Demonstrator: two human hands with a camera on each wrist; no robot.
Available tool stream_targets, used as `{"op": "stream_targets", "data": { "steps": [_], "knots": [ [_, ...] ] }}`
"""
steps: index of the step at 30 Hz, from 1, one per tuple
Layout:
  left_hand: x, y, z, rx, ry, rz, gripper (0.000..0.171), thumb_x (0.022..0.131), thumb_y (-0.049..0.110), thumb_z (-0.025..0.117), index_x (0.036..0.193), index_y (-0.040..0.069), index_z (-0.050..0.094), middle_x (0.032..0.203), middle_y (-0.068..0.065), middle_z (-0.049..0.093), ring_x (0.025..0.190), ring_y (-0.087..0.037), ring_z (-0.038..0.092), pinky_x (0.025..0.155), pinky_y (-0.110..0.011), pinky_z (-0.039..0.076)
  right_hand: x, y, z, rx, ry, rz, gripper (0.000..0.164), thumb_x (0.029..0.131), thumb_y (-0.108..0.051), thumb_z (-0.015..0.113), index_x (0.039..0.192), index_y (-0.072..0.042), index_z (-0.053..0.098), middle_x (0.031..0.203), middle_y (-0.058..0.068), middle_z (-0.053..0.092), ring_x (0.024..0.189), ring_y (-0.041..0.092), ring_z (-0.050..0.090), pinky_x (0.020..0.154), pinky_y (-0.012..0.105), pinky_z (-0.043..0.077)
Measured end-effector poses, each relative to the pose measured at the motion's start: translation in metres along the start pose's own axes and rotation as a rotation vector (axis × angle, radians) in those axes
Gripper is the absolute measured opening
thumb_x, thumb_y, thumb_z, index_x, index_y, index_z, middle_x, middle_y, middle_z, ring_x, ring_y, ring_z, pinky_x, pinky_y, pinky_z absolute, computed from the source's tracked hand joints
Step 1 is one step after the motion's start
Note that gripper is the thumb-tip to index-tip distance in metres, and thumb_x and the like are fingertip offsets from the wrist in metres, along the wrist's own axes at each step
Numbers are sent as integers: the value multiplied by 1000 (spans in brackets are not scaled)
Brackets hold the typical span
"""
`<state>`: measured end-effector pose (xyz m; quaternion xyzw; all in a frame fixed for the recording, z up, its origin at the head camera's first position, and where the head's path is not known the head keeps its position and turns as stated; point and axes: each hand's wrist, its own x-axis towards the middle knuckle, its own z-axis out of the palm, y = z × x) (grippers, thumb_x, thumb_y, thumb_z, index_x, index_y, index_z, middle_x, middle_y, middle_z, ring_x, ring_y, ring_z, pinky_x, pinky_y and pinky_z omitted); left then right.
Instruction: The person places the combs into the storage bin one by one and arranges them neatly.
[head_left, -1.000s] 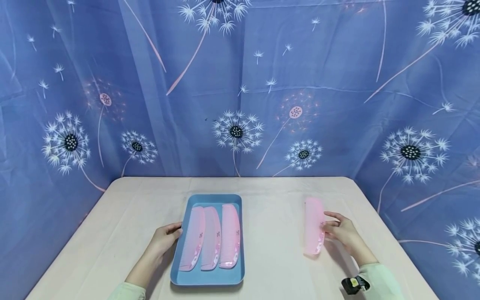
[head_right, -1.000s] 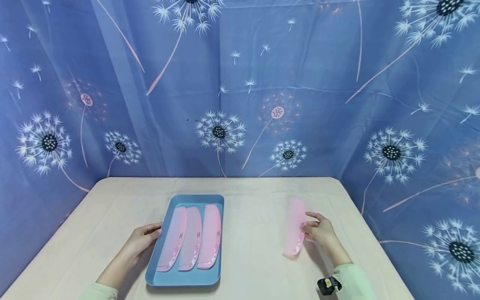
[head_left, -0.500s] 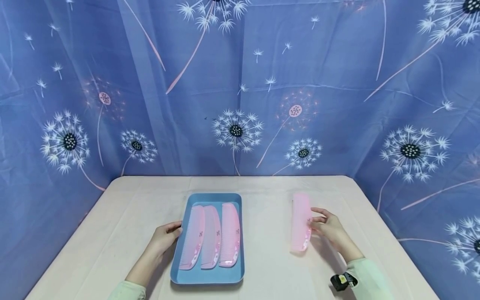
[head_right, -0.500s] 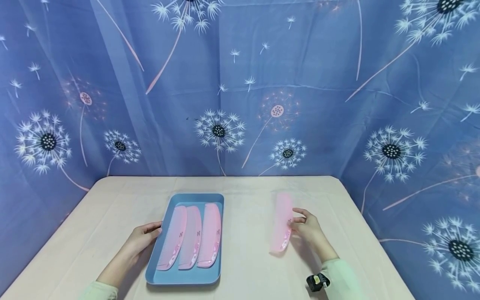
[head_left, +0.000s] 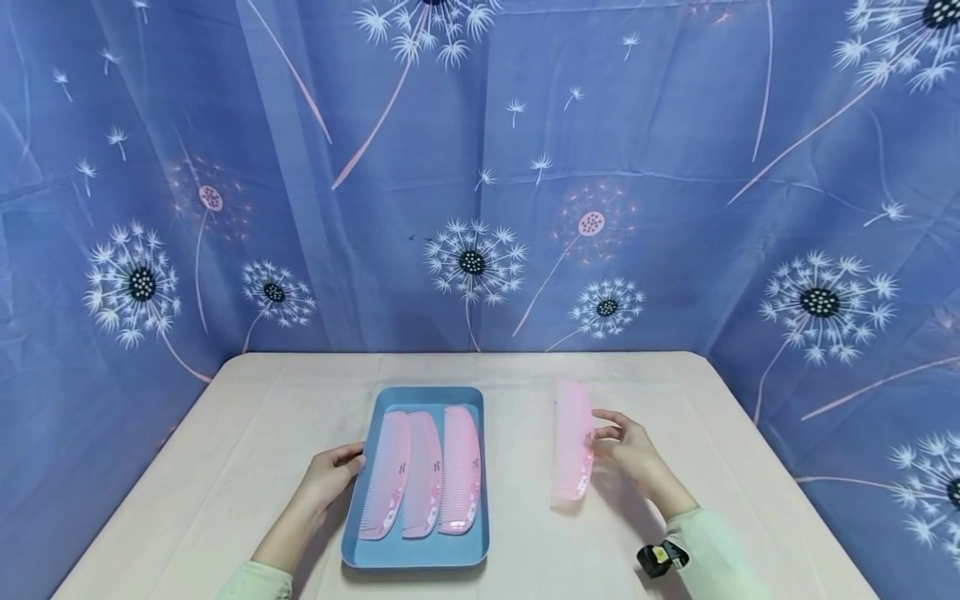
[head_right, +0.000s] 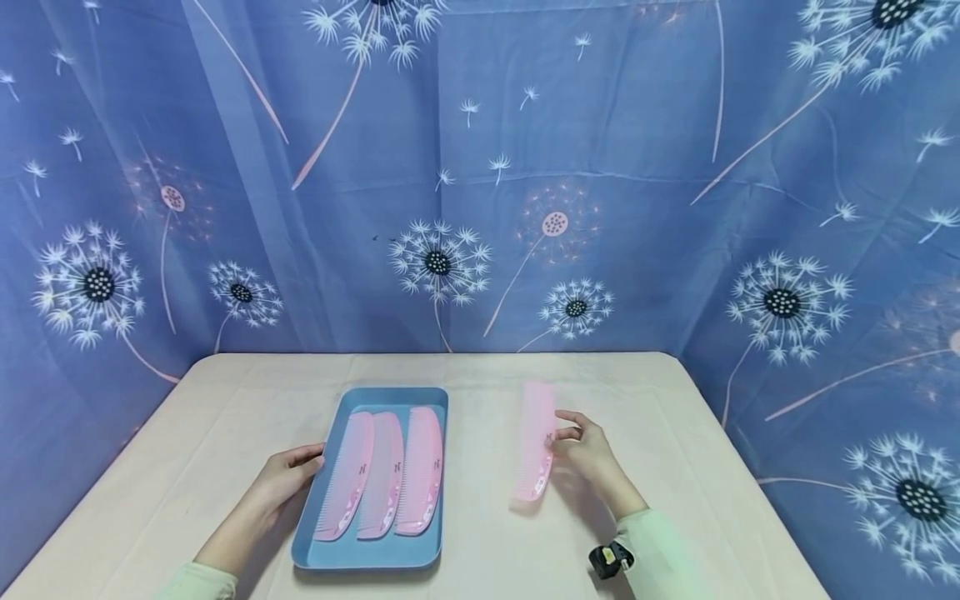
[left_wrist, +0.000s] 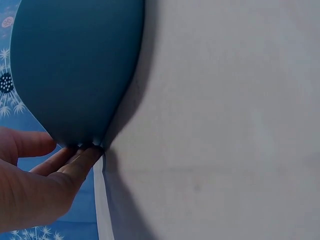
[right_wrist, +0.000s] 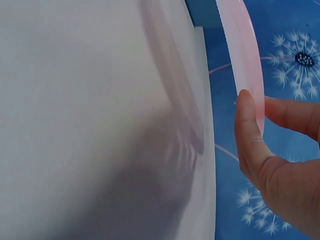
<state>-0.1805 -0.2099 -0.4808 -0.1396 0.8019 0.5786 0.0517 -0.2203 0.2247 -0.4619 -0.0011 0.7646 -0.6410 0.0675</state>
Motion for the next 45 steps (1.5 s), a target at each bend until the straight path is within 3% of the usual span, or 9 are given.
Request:
{"op": "stream_targets", "data": {
  "steps": [7, 15, 27, 36, 45],
  "knots": [
    [-1, 1, -1, -5, 1, 2, 38, 98, 5, 47, 132, -12, 48, 136, -32, 47, 126, -44, 45, 102, -50, 43, 5, -5, 18, -11, -23, -62, 61, 81, 10, 62, 137, 11, 39, 96, 17, 65, 91, 14, 61, 74, 23, 56],
    [-1, 1, -2, 5, -2, 2, 38, 98, 5, 47, 132, -12, 48, 136, -32, 46, 127, -45, 43, 104, -51, 41, 11, -11, 44, 49, -75, -78, 59, 80, 10, 63, 135, 11, 41, 96, 18, 65, 88, 12, 61, 76, 28, 58],
    [-1, -1, 0, -8, 10, 23, 36, 97, 5, 49, 129, -12, 51, 131, -31, 52, 120, -40, 50, 98, -46, 48, 11, -15, 72, 60, -139, -129, 59, 80, 9, 64, 134, 11, 42, 97, 22, 65, 91, 19, 62, 76, 30, 58],
    [-2, -3, 1, -6, 11, -4, 38, 98, 5, 48, 132, -11, 49, 134, -31, 48, 125, -43, 47, 101, -48, 45, 10, -17, 89, 77, -160, -116, 58, 80, 8, 65, 134, 10, 43, 98, 24, 65, 87, 17, 63, 76, 33, 59],
    [-1, -2, 1, -14, 15, 10, 37, 97, 5, 48, 131, -12, 50, 133, -32, 49, 124, -42, 48, 100, -48, 46, 10, -25, 105, 108, -215, -135, 58, 82, 7, 64, 135, 11, 40, 100, 27, 62, 86, 19, 64, 77, 35, 59]
  ]
}}
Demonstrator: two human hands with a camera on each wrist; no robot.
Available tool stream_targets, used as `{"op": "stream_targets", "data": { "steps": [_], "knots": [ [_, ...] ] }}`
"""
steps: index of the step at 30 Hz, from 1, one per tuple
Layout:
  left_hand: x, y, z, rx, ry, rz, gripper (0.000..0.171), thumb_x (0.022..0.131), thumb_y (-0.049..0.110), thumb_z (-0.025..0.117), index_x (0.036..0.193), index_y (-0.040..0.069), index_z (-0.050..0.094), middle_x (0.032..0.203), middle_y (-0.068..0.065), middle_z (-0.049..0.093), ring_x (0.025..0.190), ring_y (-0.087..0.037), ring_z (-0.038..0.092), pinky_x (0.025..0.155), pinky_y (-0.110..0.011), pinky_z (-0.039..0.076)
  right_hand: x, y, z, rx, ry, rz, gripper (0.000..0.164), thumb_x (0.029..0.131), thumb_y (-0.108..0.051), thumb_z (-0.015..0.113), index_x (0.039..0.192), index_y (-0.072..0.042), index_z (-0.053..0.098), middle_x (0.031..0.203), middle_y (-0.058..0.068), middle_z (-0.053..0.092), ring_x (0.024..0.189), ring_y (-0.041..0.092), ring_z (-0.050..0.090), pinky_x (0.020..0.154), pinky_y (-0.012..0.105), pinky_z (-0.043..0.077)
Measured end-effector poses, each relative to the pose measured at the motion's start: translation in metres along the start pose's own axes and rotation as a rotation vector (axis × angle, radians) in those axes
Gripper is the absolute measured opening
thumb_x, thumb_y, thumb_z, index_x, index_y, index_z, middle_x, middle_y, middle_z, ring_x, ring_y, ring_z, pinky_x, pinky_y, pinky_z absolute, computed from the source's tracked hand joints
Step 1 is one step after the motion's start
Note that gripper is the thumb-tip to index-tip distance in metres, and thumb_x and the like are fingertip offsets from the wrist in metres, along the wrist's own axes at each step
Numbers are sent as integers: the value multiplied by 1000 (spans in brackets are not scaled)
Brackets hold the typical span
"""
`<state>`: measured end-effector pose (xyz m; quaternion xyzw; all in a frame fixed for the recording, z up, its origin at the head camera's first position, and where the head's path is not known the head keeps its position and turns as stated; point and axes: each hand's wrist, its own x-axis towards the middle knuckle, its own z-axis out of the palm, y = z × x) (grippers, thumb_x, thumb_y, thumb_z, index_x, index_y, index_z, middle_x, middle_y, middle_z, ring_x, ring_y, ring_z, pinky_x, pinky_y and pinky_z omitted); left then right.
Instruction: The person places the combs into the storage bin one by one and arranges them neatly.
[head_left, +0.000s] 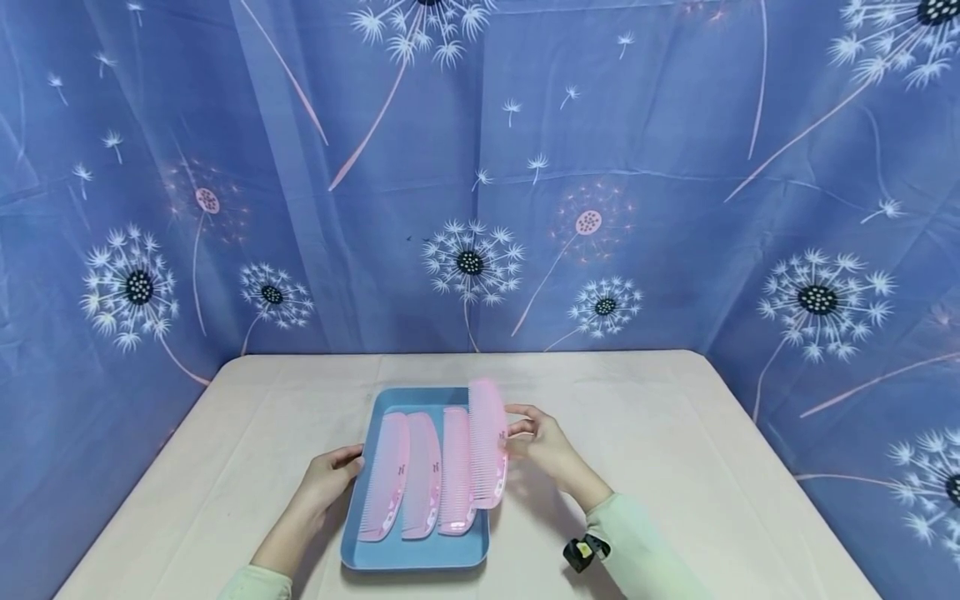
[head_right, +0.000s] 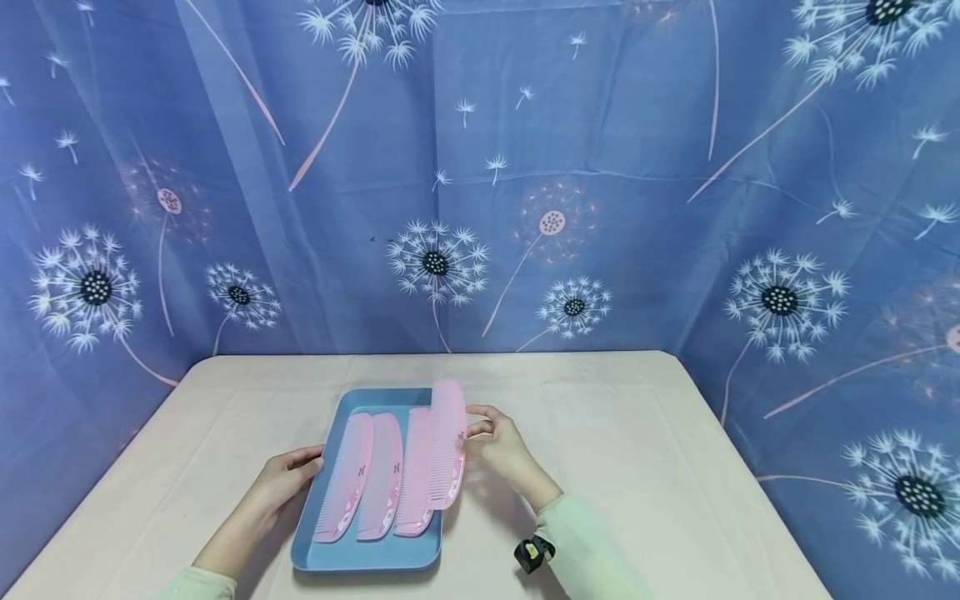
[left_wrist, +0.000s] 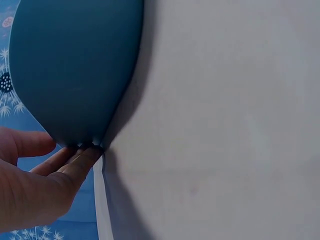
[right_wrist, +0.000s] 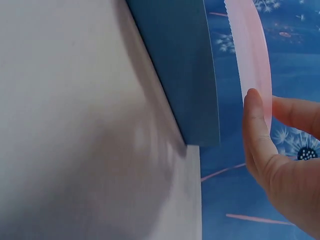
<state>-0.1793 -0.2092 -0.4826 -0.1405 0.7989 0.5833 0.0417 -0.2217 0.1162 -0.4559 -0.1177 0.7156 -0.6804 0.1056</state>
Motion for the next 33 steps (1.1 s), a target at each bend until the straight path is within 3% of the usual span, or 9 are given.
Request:
{"op": "stream_targets", "data": {
  "steps": [20, 27, 33],
  "knots": [
    [1, -1, -1, -8, -17, -1, 38, 98, 5, 48, 132, -12, 49, 135, -33, 47, 125, -44, 46, 101, -48, 46, 8, -4, 44, 17, -81, 3, 60, 81, 6, 64, 136, 9, 40, 94, 18, 64, 76, 12, 64, 72, 26, 57],
    [0, -1, -1, -4, -11, 4, 38, 97, 4, 48, 131, -13, 49, 135, -32, 48, 125, -43, 46, 100, -48, 46, 10, -5, 61, -13, -72, 1, 61, 77, 7, 66, 134, 8, 44, 88, 12, 61, 70, 8, 58, 65, 19, 50],
    [0, 0, -1, -5, -3, 7, 37, 97, 5, 48, 130, -12, 50, 132, -31, 50, 123, -41, 49, 99, -47, 47, 12, 0, 70, -14, -51, -3, 61, 74, 10, 67, 131, 11, 44, 87, 16, 58, 68, 8, 57, 61, 16, 49]
  ]
}}
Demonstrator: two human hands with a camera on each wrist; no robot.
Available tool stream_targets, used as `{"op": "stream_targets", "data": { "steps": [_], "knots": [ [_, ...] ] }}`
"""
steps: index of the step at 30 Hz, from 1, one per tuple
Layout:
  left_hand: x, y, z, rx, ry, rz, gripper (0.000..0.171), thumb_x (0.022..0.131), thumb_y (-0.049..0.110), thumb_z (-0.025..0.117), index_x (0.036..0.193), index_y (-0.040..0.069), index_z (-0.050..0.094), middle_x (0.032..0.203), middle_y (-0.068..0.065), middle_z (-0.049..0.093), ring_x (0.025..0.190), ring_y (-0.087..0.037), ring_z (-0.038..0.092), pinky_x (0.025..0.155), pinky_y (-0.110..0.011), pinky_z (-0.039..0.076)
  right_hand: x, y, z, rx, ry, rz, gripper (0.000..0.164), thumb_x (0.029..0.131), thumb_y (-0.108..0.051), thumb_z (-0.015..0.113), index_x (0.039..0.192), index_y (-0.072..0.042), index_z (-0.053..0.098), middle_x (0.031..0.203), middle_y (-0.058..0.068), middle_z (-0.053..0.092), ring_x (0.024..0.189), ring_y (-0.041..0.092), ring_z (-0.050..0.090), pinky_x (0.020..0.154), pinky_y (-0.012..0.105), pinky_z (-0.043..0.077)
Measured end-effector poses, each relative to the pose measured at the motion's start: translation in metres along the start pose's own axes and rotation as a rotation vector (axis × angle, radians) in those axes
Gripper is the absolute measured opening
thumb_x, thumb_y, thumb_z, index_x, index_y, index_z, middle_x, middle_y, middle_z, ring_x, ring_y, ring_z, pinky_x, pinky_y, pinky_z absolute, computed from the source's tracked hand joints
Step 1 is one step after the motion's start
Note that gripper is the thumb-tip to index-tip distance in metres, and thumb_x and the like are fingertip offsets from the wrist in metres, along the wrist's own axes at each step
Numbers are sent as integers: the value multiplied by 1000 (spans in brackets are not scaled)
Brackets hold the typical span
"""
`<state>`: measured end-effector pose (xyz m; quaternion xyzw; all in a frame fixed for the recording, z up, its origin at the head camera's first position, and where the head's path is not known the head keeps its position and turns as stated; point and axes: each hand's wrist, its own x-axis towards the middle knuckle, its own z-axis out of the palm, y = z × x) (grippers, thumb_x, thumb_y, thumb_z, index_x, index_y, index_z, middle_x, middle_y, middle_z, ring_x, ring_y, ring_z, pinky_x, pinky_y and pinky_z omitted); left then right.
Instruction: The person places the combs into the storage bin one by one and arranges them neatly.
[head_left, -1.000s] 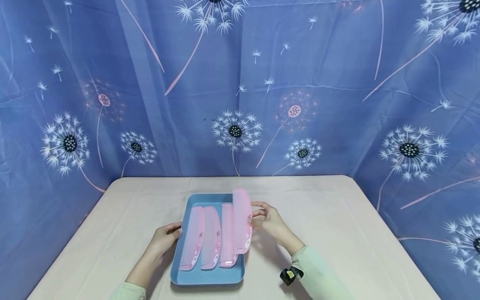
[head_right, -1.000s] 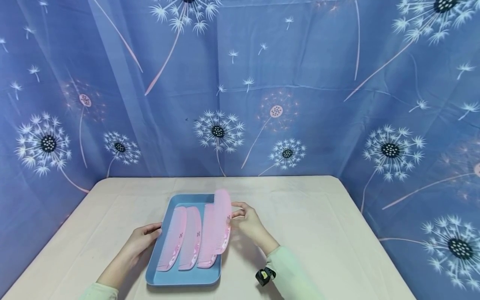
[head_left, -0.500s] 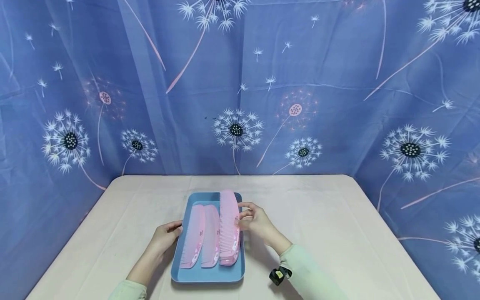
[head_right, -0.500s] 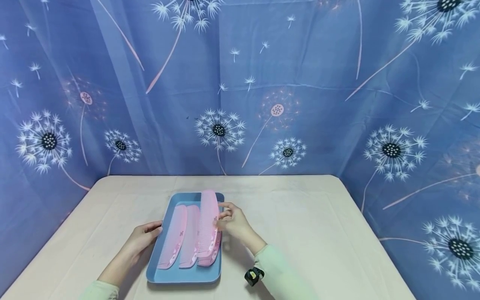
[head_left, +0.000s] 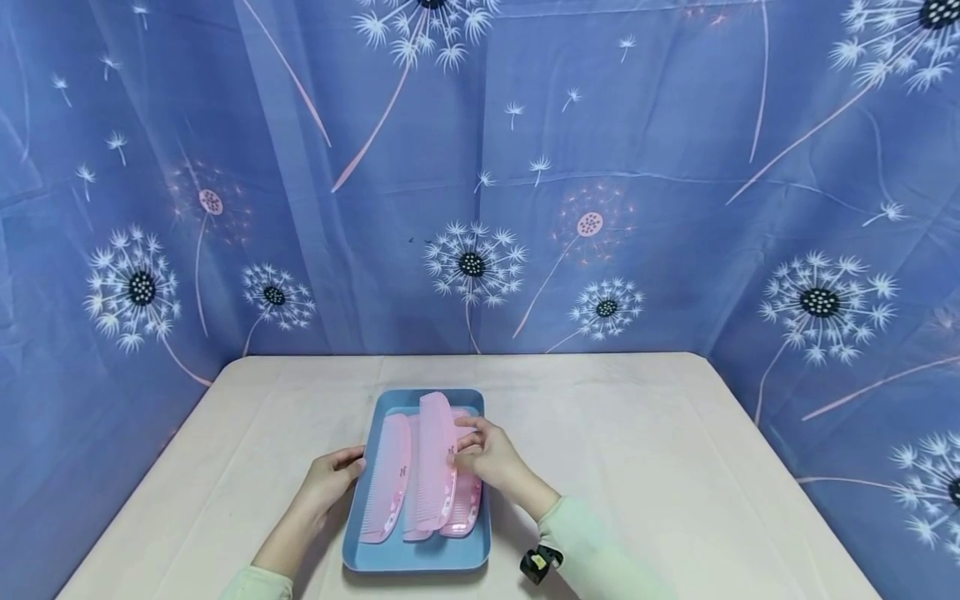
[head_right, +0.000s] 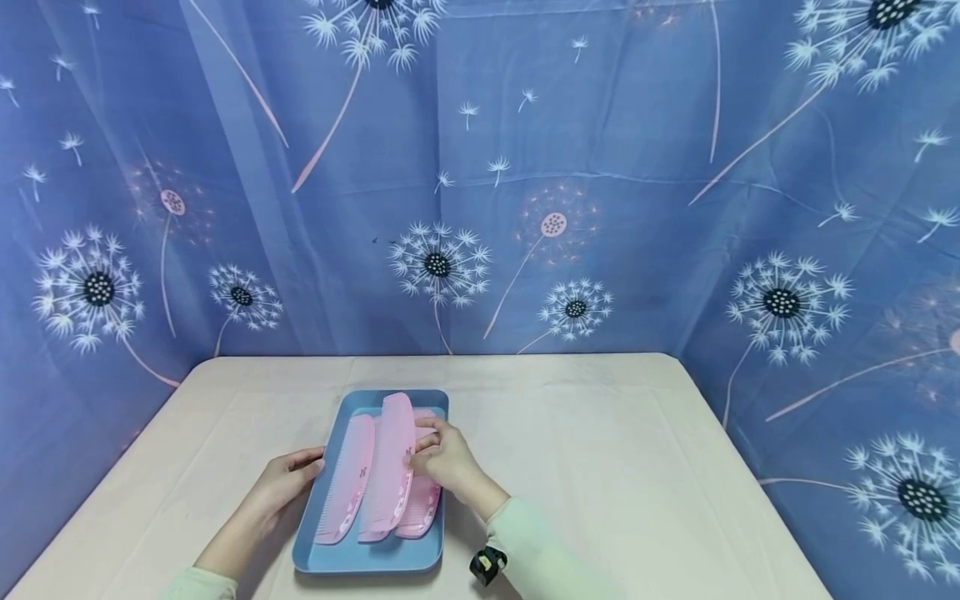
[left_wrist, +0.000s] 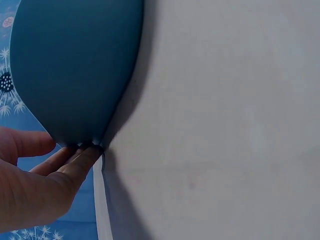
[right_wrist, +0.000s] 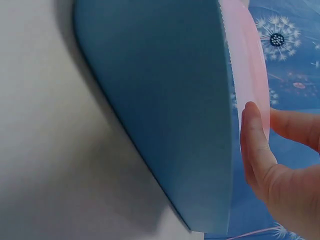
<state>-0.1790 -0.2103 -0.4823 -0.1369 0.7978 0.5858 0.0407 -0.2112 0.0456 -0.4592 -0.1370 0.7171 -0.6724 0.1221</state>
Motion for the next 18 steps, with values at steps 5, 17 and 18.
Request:
{"op": "stream_targets", "data": {
  "steps": [5, 17, 18],
  "knots": [
    [0, 0, 0, 0, 0, 8, 37, 97, 5, 48, 130, -12, 50, 131, -32, 51, 121, -40, 50, 97, -46, 49, 1, 3, 4, 0, 6, -1, 62, 74, 12, 66, 131, 14, 42, 86, 19, 58, 66, 8, 56, 59, 17, 48],
    [-2, 0, 0, -8, 3, 5, 38, 97, 5, 48, 131, -12, 50, 134, -33, 48, 123, -42, 48, 99, -49, 46, 0, 3, 14, -56, 13, 15, 59, 75, 11, 67, 130, 10, 46, 84, 16, 58, 64, 10, 55, 58, 19, 51],
    [-2, 0, 0, -6, 4, 6, 38, 97, 5, 48, 130, -12, 50, 134, -33, 48, 123, -42, 48, 99, -49, 47, 0, 3, 15, -55, 11, 15, 59, 75, 11, 67, 130, 10, 46, 84, 16, 58, 64, 10, 55, 58, 20, 52]
  ]
}}
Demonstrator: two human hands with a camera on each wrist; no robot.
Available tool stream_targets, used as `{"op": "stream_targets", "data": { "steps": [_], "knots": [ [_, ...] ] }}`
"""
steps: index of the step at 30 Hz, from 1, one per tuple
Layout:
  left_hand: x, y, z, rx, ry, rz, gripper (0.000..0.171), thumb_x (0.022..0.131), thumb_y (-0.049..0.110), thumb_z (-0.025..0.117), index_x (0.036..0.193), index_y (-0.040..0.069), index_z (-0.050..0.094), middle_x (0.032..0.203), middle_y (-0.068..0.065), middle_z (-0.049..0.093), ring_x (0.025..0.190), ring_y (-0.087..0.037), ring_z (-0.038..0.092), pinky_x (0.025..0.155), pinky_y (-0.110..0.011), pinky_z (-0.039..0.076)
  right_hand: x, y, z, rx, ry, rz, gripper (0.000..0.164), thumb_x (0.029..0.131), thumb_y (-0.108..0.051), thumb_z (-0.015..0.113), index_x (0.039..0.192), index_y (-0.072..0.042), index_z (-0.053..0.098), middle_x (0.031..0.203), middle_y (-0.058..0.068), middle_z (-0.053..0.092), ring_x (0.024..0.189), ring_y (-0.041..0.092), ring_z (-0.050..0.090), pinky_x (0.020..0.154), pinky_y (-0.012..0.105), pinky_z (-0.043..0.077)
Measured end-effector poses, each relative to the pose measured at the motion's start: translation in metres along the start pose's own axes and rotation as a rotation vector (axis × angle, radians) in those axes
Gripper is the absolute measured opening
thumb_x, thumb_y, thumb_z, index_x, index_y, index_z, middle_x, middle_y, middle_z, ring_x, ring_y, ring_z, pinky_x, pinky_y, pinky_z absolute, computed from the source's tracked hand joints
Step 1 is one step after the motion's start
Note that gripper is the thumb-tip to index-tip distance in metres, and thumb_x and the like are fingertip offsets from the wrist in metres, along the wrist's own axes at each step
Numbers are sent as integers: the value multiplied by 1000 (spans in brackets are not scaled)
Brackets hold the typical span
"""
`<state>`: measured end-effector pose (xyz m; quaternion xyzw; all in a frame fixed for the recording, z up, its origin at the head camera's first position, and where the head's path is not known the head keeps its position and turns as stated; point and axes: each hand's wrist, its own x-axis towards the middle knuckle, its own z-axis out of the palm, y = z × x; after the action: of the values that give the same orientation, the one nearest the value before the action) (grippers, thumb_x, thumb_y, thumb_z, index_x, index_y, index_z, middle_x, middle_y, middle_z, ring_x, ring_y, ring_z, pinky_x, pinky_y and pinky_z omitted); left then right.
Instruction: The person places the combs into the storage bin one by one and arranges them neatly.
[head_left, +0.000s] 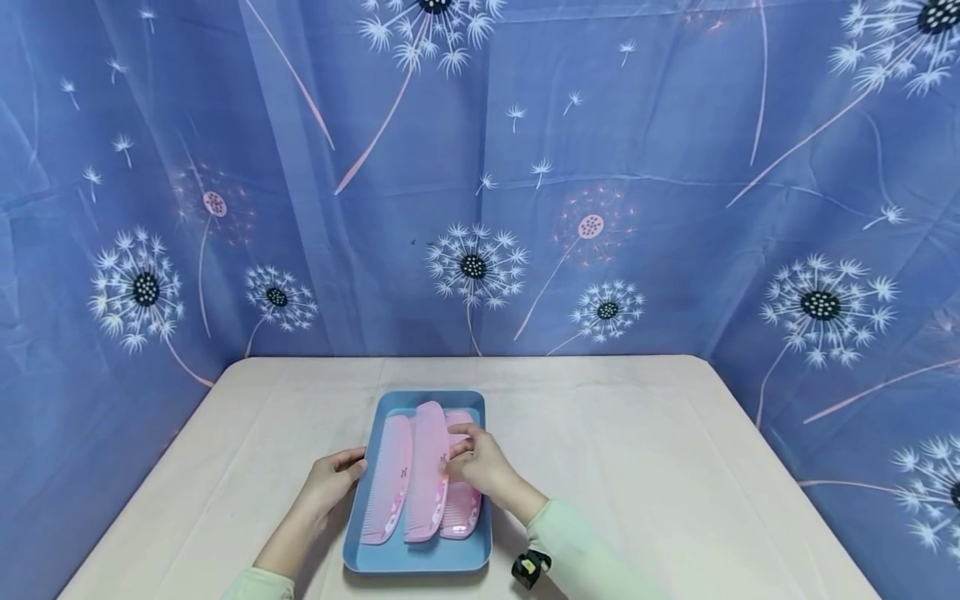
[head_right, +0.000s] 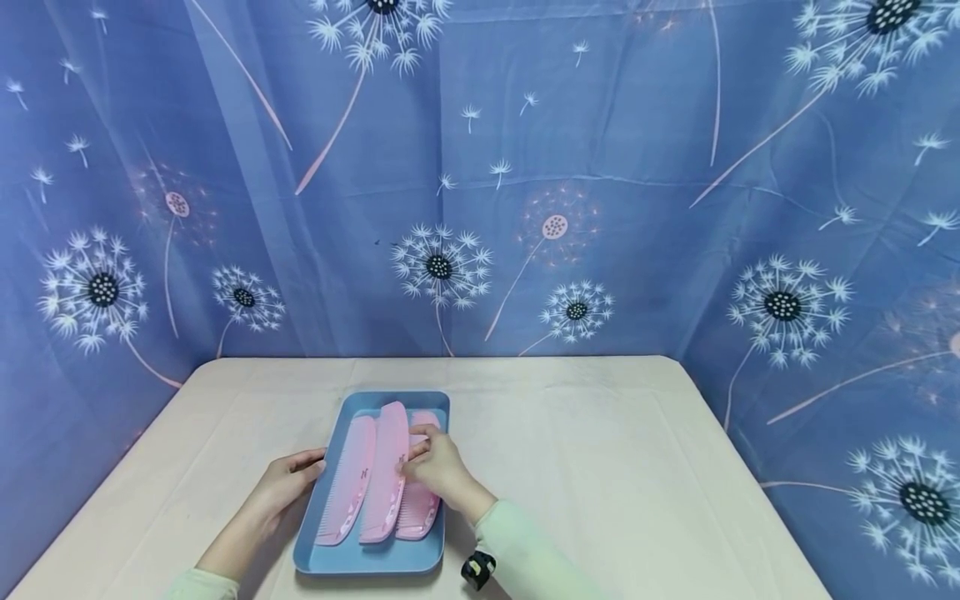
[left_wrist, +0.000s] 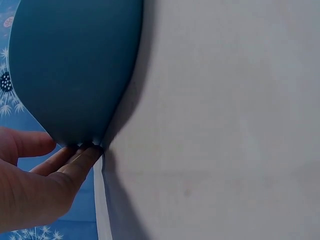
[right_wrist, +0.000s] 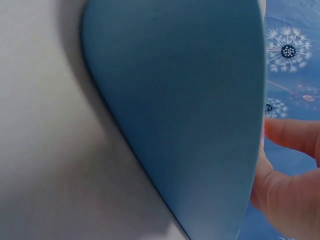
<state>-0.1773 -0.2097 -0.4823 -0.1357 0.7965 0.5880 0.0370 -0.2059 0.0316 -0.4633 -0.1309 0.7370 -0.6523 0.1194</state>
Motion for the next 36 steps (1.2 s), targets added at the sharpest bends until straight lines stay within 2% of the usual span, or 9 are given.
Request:
{"op": "stream_targets", "data": {
  "steps": [15, 23, 27, 32, 36],
  "knots": [
    [-1, 1, 0, 4, 12, -7, 37, 97, 5, 48, 130, -12, 51, 134, -32, 49, 124, -42, 47, 100, -48, 46, 2, 7, 6, -96, -4, -3, 57, 72, 11, 67, 126, 13, 47, 86, 19, 62, 67, 10, 57, 60, 20, 52],
    [-1, 2, 1, 10, 5, -6, 37, 97, 6, 48, 130, -11, 51, 134, -32, 49, 125, -43, 47, 100, -49, 46, 1, 4, 6, -223, 28, -49, 53, 71, 7, 75, 119, 11, 54, 89, 16, 59, 76, 16, 56, 63, 18, 50],
    [1, 4, 2, 16, 2, -1, 37, 97, 5, 47, 130, -12, 51, 134, -32, 49, 125, -44, 46, 101, -50, 45, 2, -3, 0, -249, 52, -83, 50, 71, 4, 77, 116, 11, 56, 89, 16, 59, 79, 22, 56, 64, 18, 48],
    [2, 6, 0, 26, -2, -1, 38, 97, 5, 48, 131, -12, 50, 134, -32, 48, 126, -45, 44, 102, -50, 43, 2, -14, -16, -220, 83, -152, 46, 75, 4, 73, 117, 11, 57, 92, 19, 59, 81, 24, 58, 66, 20, 49],
    [2, 7, -1, 17, 18, 26, 36, 96, 3, 50, 129, -12, 52, 130, -31, 52, 117, -38, 53, 96, -42, 50, 0, -17, -32, -243, 116, -212, 36, 81, 4, 66, 116, 11, 58, 93, 19, 62, 83, 23, 60, 71, 23, 53]
  ]
}}
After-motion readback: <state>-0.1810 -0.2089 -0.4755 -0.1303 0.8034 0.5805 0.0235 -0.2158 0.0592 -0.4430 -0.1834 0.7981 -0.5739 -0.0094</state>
